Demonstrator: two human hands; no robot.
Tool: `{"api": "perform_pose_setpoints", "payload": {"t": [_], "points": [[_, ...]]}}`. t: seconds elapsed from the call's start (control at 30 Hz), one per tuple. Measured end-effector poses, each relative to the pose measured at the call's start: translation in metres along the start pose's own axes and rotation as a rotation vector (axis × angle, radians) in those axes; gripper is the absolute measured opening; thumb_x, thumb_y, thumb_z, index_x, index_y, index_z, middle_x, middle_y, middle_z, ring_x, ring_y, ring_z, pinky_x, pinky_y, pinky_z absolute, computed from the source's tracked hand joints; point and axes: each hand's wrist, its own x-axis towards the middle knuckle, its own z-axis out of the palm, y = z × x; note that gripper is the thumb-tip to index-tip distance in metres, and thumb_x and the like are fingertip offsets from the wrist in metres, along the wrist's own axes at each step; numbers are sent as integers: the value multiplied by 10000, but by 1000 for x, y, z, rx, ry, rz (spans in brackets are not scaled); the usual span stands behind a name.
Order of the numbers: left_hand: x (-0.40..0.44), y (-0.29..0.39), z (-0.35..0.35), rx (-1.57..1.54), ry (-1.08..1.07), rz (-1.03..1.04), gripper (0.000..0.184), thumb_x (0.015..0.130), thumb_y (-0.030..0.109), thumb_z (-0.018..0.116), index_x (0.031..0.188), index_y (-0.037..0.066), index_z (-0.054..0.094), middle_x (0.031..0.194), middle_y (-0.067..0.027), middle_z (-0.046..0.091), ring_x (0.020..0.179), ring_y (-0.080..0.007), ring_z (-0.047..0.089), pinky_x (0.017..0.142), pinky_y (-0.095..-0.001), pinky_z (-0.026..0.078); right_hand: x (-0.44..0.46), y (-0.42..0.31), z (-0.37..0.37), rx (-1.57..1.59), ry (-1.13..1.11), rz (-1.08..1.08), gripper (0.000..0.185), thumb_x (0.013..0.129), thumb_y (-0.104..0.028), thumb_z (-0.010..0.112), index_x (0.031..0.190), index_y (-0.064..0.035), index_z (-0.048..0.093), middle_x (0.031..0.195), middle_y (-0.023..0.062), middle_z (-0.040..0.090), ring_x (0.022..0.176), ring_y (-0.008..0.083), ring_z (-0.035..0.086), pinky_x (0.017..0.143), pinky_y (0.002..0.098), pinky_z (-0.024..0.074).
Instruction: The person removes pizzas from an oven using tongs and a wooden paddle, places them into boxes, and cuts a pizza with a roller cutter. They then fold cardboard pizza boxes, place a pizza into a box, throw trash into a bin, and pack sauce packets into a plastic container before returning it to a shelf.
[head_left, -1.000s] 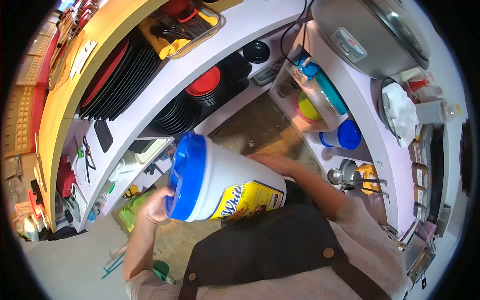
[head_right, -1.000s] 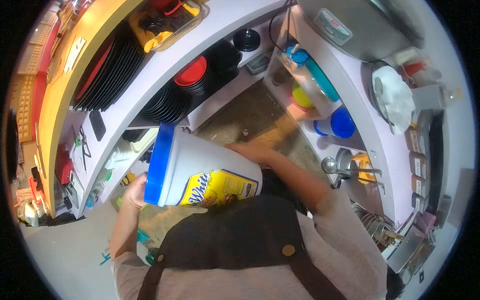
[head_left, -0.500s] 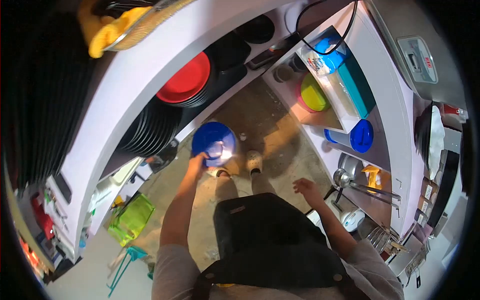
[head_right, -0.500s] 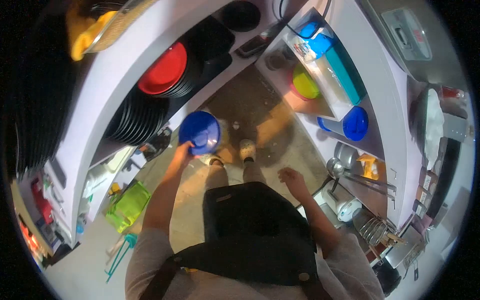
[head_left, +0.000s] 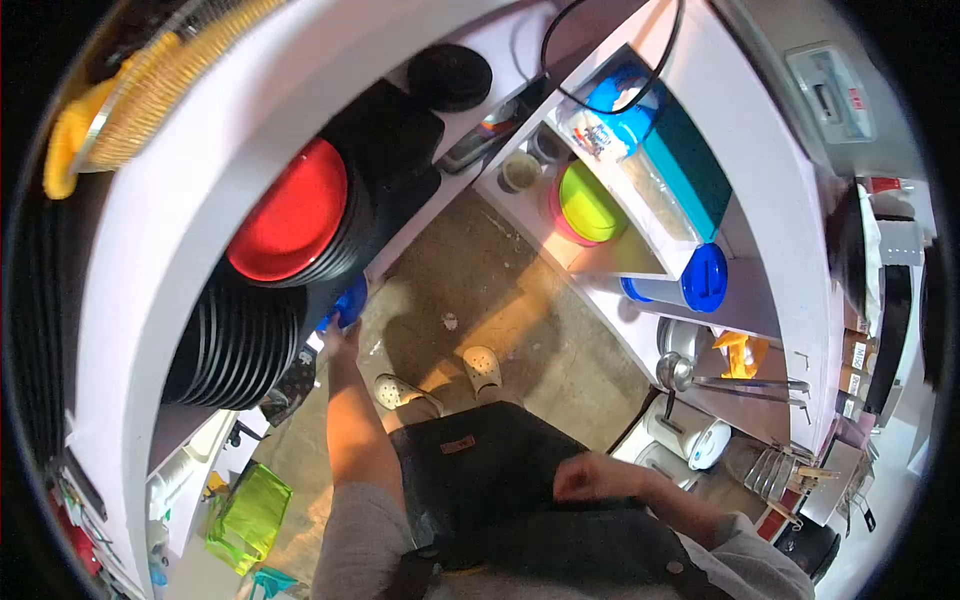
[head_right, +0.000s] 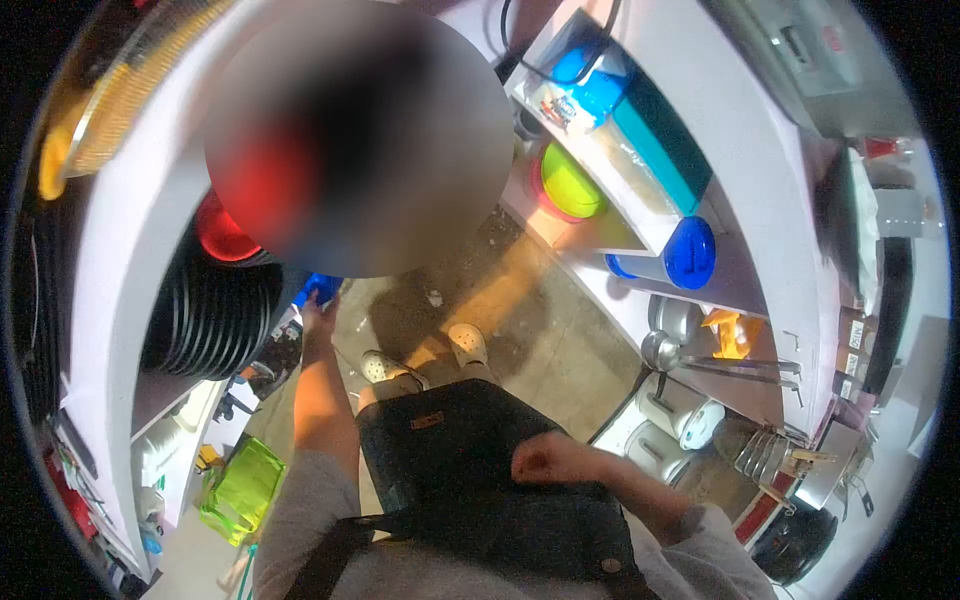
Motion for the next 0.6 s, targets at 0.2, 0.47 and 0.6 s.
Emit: {"api": "perform_pose_setpoints", "payload": {"t": [0.2,0.47,0.6], "points": [[-106,107,-80,88,-607,-493,353,852,340,554,1088,77,540,915,-46,585,810,-150,541,733,-276,435,-86,-82,30,226,-304,-41,344,881,-231,501,1137,-6,555,1072,99,606,984,157,544,849,305,419],[-389,383,-209,210,-1337,-239,459,870,426,477,1050,12,558,1002,-89,601,929,-172,544,811,-333,432,-174,-139,19,-345,-105,-346,470,829,-179,537,1257,-14,436,1263,149,476,1174,254,444,982,351,333],[-444,415,-219,324,-1091,-379,415,846,367,504,1068,20,553,1015,-102,604,943,-179,550,820,-337,431,-141,-123,13,-405,-195,-303,438,859,-184,489,1278,-68,438,1276,140,462,1201,250,408,1002,350,307]]}}
